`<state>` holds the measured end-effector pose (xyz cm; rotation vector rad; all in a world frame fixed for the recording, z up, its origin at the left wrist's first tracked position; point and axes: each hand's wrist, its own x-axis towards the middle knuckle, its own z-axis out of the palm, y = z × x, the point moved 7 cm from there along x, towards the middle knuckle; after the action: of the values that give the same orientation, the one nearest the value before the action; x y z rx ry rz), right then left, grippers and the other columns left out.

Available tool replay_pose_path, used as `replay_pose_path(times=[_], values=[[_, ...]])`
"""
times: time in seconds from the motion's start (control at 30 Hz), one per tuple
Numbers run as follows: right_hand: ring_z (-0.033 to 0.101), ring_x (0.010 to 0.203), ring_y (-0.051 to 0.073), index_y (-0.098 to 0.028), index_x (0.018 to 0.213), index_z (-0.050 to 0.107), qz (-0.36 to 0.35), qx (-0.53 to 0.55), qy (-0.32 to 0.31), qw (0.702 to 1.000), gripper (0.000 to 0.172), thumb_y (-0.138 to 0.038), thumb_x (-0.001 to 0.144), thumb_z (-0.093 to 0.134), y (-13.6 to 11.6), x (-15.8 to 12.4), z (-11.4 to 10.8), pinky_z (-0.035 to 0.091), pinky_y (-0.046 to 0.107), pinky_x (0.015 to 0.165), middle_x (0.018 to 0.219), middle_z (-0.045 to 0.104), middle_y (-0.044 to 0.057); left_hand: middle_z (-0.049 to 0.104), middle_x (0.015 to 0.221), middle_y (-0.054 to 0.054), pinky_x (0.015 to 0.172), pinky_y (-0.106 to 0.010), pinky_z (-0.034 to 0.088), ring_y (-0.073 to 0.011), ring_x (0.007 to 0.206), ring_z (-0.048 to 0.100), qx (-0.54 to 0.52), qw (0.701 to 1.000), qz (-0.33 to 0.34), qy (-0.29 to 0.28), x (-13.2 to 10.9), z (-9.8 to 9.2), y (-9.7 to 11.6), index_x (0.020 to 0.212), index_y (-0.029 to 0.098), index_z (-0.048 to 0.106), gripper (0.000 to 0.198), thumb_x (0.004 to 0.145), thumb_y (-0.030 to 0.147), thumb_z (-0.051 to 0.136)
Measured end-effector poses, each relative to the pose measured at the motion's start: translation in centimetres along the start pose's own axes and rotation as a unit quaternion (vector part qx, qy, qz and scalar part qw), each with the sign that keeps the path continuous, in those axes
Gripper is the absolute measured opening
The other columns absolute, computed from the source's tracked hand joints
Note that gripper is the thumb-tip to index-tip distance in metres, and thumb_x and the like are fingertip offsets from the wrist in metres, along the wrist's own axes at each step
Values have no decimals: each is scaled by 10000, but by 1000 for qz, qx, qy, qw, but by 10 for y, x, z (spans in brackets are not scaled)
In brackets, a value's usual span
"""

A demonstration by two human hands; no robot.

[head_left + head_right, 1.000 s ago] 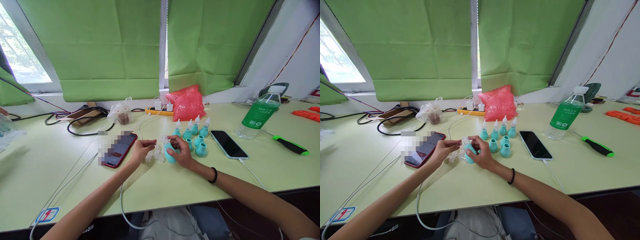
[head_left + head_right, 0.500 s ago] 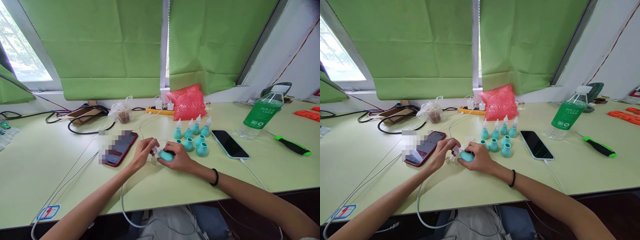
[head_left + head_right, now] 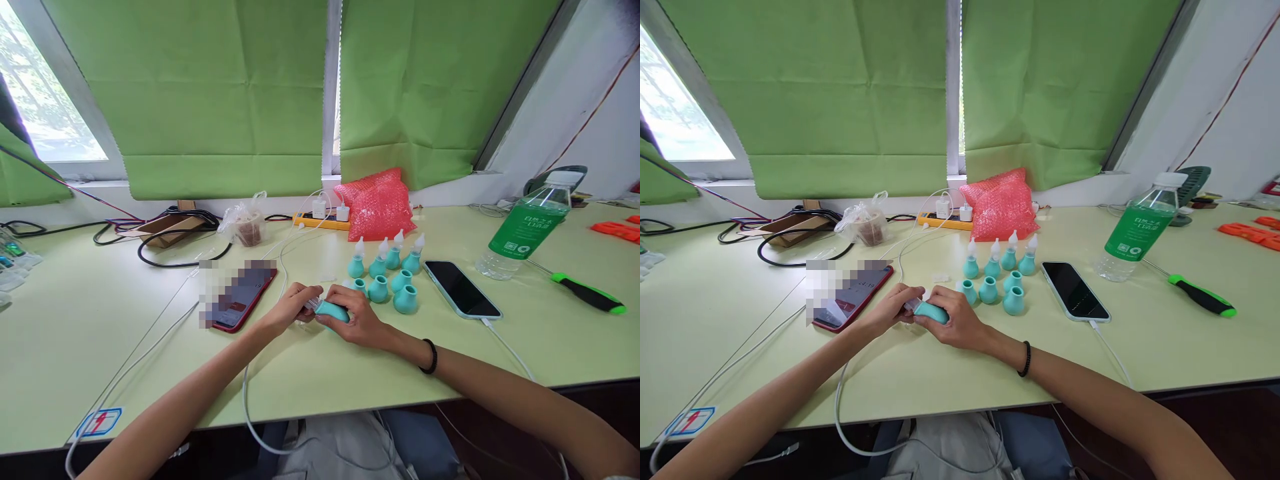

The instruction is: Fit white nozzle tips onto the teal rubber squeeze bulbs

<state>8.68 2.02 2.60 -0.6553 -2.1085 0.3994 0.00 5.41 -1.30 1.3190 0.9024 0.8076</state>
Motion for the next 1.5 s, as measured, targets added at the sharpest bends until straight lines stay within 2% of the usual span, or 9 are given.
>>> replay_pose_path(times=[0.27, 0.4, 0.5, 0.57, 0.73, 0.93, 1.17, 1.33, 1.5], values=[[481, 640, 127, -166, 768, 541, -49, 1, 9, 999, 90, -243, 720, 536, -8, -1, -2, 401, 250, 573, 704, 509, 36, 216, 321, 63, 336, -194, 162, -33, 295, 195, -70, 996, -26, -40, 2, 0, 2, 369, 177, 247, 416, 699, 351, 431], [490, 655, 130, -172, 761, 532, -38, 0, 63, 997, 69, -227, 720, 531, -6, -1, -14, 415, 255, 590, 705, 514, 35, 294, 373, 42, 388, -210, 225, -59, 350, 273, 59, 990, 97, 82, -1, -21, 28, 417, 170, 312, 406, 742, 399, 394], [497, 652, 128, -177, 771, 530, -4, -11, 113, 994, 77, -240, 726, 521, 2, 0, -25, 420, 257, 598, 702, 524, 26, 420, 510, 3, 500, -235, 318, -111, 503, 411, 332, 905, 196, 178, -11, -21, 44, 521, 155, 436, 358, 733, 443, 439], [503, 649, 123, -180, 801, 527, 13, -24, 138, 990, 103, -249, 725, 521, 7, 3, -32, 423, 254, 599, 715, 537, 19, 495, 667, -30, 615, -272, 365, -160, 665, 470, 473, 834, 223, 173, -14, -8, 41, 660, 156, 501, 290, 742, 428, 445], [531, 680, 123, -176, 847, 516, 42, -49, 165, 984, 148, -253, 721, 517, 13, 20, -53, 448, 253, 634, 785, 565, 27, 477, 964, -79, 784, -355, 381, -195, 875, 471, 565, 790, 208, 112, -11, 11, 15, 962, 171, 458, 251, 826, 328, 316], [550, 679, 139, -160, 855, 502, 98, -175, 12, 980, 170, -259, 718, 497, 40, 69, -49, 439, 256, 629, 783, 589, 34, 433, 1082, -88, 854, -358, 367, -194, 991, 437, 571, 783, 223, 104, -14, 15, 17, 1069, 195, 418, 301, 852, 318, 248], [552, 734, 200, -97, 1029, 396, 191, -334, -203, 900, 316, -154, 719, 411, 99, 84, -16, 399, 260, 559, 866, 580, 128, 380, 1191, -137, 864, -466, 327, -276, 1096, 365, 620, 750, 185, 138, -12, 7, 13, 1178, 186, 352, 465, 817, 468, 268], [554, 731, 231, -92, 953, 454, 184, -350, -241, 886, 275, -130, 682, 427, 108, 79, -7, 394, 283, 553, 850, 572, 156, 374, 1211, -121, 915, -397, 314, -224, 1126, 353, 572, 787, 209, 97, -12, 13, 11, 1187, 182, 337, 433, 842, 424, 235], [524, 855, 210, -125, 896, 484, 147, -348, -241, 894, 201, -168, 708, 426, 83, 83, -19, 397, 283, 695, 928, 552, 119, 409, 1178, -86, 926, -329, 320, -175, 1099, 389, 502, 834, 222, 58, -14, 15, 19, 1158, 195, 370, 390, 858, 388, 211]])
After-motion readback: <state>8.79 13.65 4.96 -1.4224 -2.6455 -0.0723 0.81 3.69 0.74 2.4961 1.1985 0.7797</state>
